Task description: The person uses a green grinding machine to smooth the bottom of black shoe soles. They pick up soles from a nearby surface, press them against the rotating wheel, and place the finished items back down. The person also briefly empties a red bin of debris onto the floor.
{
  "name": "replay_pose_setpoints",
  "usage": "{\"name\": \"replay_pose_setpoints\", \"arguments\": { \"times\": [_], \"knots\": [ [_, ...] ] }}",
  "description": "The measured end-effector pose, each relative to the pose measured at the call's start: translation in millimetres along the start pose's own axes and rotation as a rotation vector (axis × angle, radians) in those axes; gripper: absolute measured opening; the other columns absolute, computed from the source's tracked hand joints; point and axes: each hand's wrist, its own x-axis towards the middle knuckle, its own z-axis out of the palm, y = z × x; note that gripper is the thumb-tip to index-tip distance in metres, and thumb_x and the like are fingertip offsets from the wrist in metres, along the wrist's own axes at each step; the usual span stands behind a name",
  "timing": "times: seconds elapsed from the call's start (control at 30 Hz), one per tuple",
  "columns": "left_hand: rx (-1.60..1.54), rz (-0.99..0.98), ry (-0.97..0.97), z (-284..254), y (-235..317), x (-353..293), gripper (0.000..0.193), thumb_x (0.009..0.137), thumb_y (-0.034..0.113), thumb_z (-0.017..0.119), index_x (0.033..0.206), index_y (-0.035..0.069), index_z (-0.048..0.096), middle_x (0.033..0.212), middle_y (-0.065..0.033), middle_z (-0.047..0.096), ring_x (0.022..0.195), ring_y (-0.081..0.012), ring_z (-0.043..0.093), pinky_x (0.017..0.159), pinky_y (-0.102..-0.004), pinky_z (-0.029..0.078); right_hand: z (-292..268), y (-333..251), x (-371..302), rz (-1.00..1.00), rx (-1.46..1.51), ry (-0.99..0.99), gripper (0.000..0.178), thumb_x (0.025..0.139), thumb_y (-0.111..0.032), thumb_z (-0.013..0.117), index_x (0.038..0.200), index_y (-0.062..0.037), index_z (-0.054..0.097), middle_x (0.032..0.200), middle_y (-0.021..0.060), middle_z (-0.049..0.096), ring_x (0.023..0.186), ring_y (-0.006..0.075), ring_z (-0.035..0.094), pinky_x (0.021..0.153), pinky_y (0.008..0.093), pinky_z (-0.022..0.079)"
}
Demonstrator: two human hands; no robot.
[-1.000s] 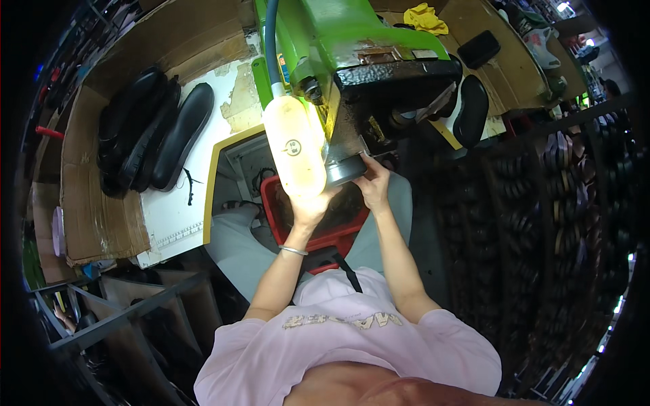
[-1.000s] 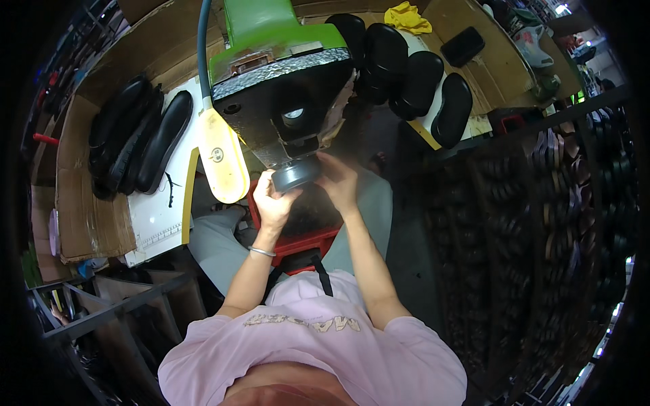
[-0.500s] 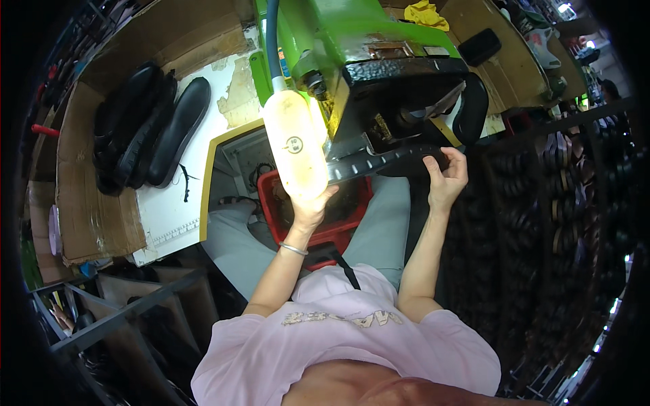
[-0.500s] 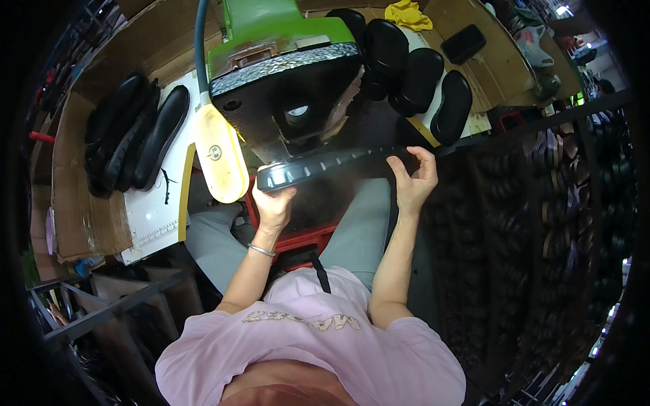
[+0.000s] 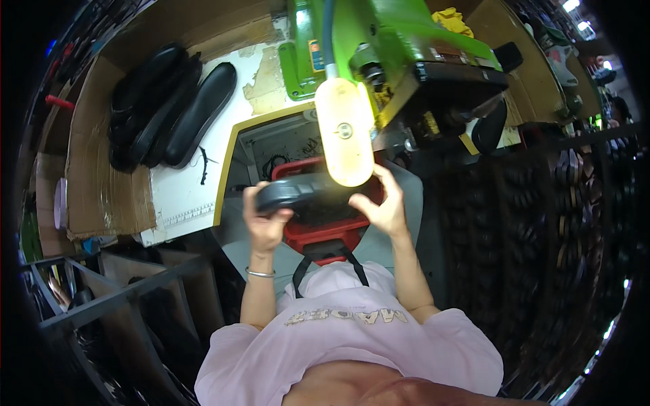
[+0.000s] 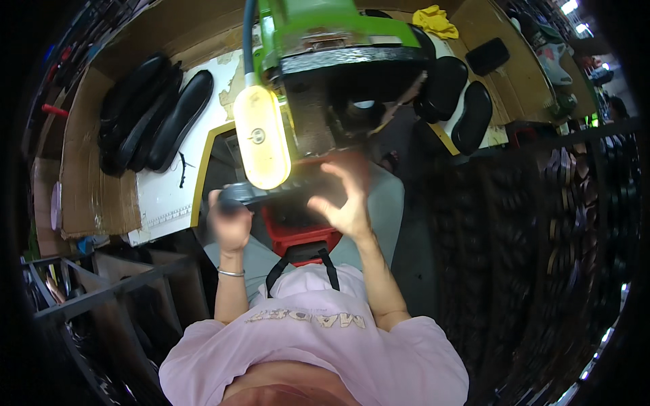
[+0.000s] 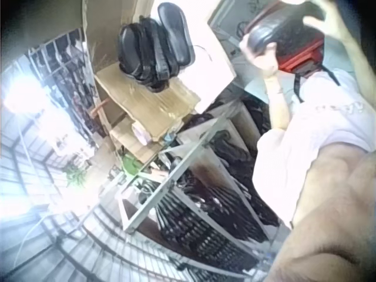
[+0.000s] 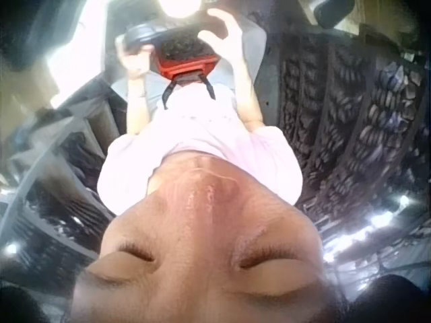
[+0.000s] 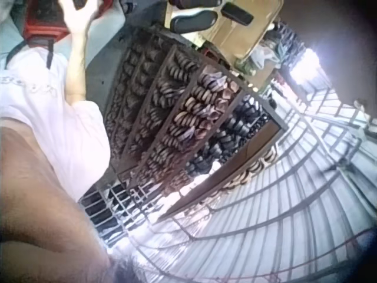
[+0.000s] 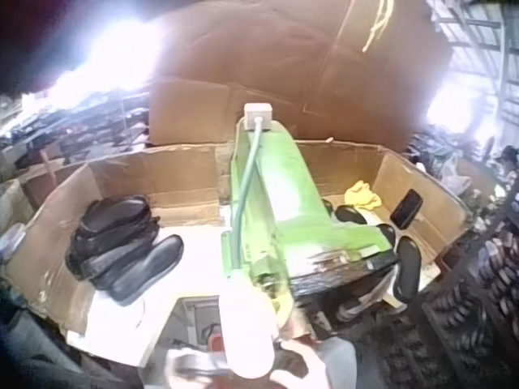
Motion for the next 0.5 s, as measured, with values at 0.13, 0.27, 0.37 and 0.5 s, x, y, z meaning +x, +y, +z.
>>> {"name": "replay_pose_setpoints", "arguments": {
  "times": [0.13, 0.27, 0.37, 0.5],
  "knots": [
    [0.681, 0.12, -0.357, 68.4, 13.9, 6.4, 0.044, 0.073, 0.006, 0.077, 0.112, 0.0, 0.056, 0.101, -0.0162, 0.061, 0.093, -0.0294, 0.063, 0.084, -0.0372, 0.05, 13.5, -6.4, -14.1, 0.081, 0.67, -0.129, 0.066, 0.07, -0.015, 0.086, 0.125, -0.0001, 0.052, 0.121, 0.0121, 0.06, 0.112, 0.0198, 0.057, 0.097, 0.0336, 0.046],
    [0.958, 0.132, -0.362, 63.6, 18.4, 23.5, 0.042, 0.068, 0.011, 0.081, 0.104, 0.001, 0.062, 0.095, -0.0154, 0.064, 0.089, -0.0326, 0.063, 0.08, -0.0383, 0.049, -25.8, 10.9, -0.5, 0.062, 1.062, 0.1, 0.053, 0.081, -0.025, 0.078, 0.123, -0.0083, 0.051, 0.112, 0.0065, 0.06, 0.105, 0.0198, 0.059, 0.093, 0.0372, 0.048],
    [0.848, 0.137, -0.171, 49.4, 24.3, 32.6, 0.028, 0.063, 0.01, 0.084, 0.084, 0.005, 0.065, 0.081, -0.0087, 0.064, 0.077, -0.0273, 0.062, 0.075, -0.0361, 0.046, -47.6, 1.1, 17.4, -0.011, 1.149, 0.257, 0.057, 0.084, -0.028, 0.074, 0.132, -0.0171, 0.046, 0.121, 0.0044, 0.057, 0.113, 0.0225, 0.054, 0.098, 0.0467, 0.044],
    [0.922, 0.427, -0.085, 66.1, 44.9, 42.4, 0.031, 0.062, 0.009, 0.084, 0.087, 0.005, 0.067, 0.079, -0.0065, 0.064, 0.074, -0.0251, 0.06, 0.074, -0.0349, 0.044, -50.9, 20.7, 28.8, -0.005, 1.034, 0.286, 0.06, 0.085, -0.025, 0.074, 0.136, -0.0175, 0.043, 0.123, 0.002, 0.055, 0.114, 0.0208, 0.052, 0.1, 0.0421, 0.041]
  ]
}}
